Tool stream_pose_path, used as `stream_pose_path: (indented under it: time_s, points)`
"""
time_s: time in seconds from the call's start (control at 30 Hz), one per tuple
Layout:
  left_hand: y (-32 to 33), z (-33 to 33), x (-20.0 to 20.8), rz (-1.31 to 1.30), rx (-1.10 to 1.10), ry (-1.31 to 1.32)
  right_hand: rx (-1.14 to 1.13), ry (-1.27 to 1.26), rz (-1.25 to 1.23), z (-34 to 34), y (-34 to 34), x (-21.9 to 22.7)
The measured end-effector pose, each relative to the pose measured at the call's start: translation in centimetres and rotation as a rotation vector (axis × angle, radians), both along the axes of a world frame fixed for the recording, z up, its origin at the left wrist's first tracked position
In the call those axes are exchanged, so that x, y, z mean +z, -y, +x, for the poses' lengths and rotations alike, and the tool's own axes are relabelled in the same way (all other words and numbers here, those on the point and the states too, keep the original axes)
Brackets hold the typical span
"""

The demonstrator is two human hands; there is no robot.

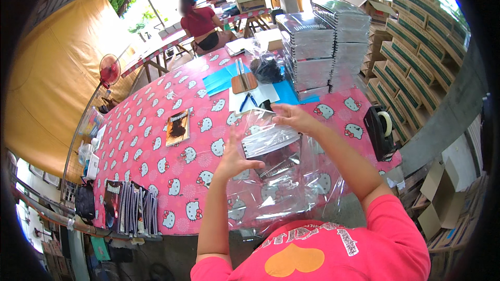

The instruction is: The person takes stacks of notebooks, slides each stack into a clear plastic bag, and then seals the bag using tape from a dispenser.

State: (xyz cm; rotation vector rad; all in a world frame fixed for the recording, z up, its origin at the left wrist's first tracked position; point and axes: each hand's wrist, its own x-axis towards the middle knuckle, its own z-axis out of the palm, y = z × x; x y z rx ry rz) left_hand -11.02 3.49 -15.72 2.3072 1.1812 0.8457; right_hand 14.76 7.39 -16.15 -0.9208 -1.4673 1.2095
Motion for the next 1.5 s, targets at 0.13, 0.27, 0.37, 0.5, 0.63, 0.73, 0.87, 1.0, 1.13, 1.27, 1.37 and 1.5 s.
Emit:
stream_pose_path:
  time_s: [0.13, 0.27, 0.37, 0.5, 0.63, 0.73, 0.87, 1.0, 1.13, 1.27, 1.37, 1.5]
  points:
    - [0.2, 2.7, 0.8, -0.184, 0.086, 0.291, 0.219, -0.299, -0.08, 1.0, 3.3, 7.6]
    - [0.2, 3.3, 1.8, -0.076, 0.046, 0.193, 0.158, 0.271, 0.159, 2.6, 4.7, 7.0]
    - [-0.4, 3.3, 2.3, -0.135, -0.098, 0.154, 0.11, 0.734, 0.43, 1.6, 5.2, 4.2]
    - [1.1, 4.2, 4.1, -0.028, -0.039, 0.281, 0.039, 0.748, 0.575, 1.5, 5.3, 2.8]
    - [1.5, 3.7, 3.4, 0.092, -0.009, 0.01, 0.06, 0.619, 0.539, -0.4, 6.3, 4.0]
    - [1.4, 3.7, 3.1, 0.16, -0.045, -0.07, 0.032, 0.414, 0.478, -0.6, 5.8, 3.6]
    - [1.9, 3.9, 2.5, 0.222, -0.081, 0.165, -0.068, 0.681, 0.703, -0.2, 5.8, 3.4]
    - [1.6, 4.3, 2.4, 0.239, -0.053, 0.08, 0.021, 0.768, 0.689, 0.2, 5.1, 2.5]
    - [1.9, 4.2, 1.8, 0.273, 0.016, 0.08, -0.026, 0.657, 0.744, -1.2, 5.4, 3.2]
    - [1.9, 3.9, 2.9, 0.289, 0.018, -0.004, -0.005, 0.72, 0.71, -1.7, 5.2, 3.1]
    - [1.8, 4.1, 2.8, 0.242, 0.031, -0.088, -0.03, 0.747, 0.665, -2.0, 5.5, 3.4]
    - [1.2, 3.9, 3.1, 0.148, 0.033, -0.138, 0.042, 0.789, 0.562, -2.0, 4.6, 3.5]
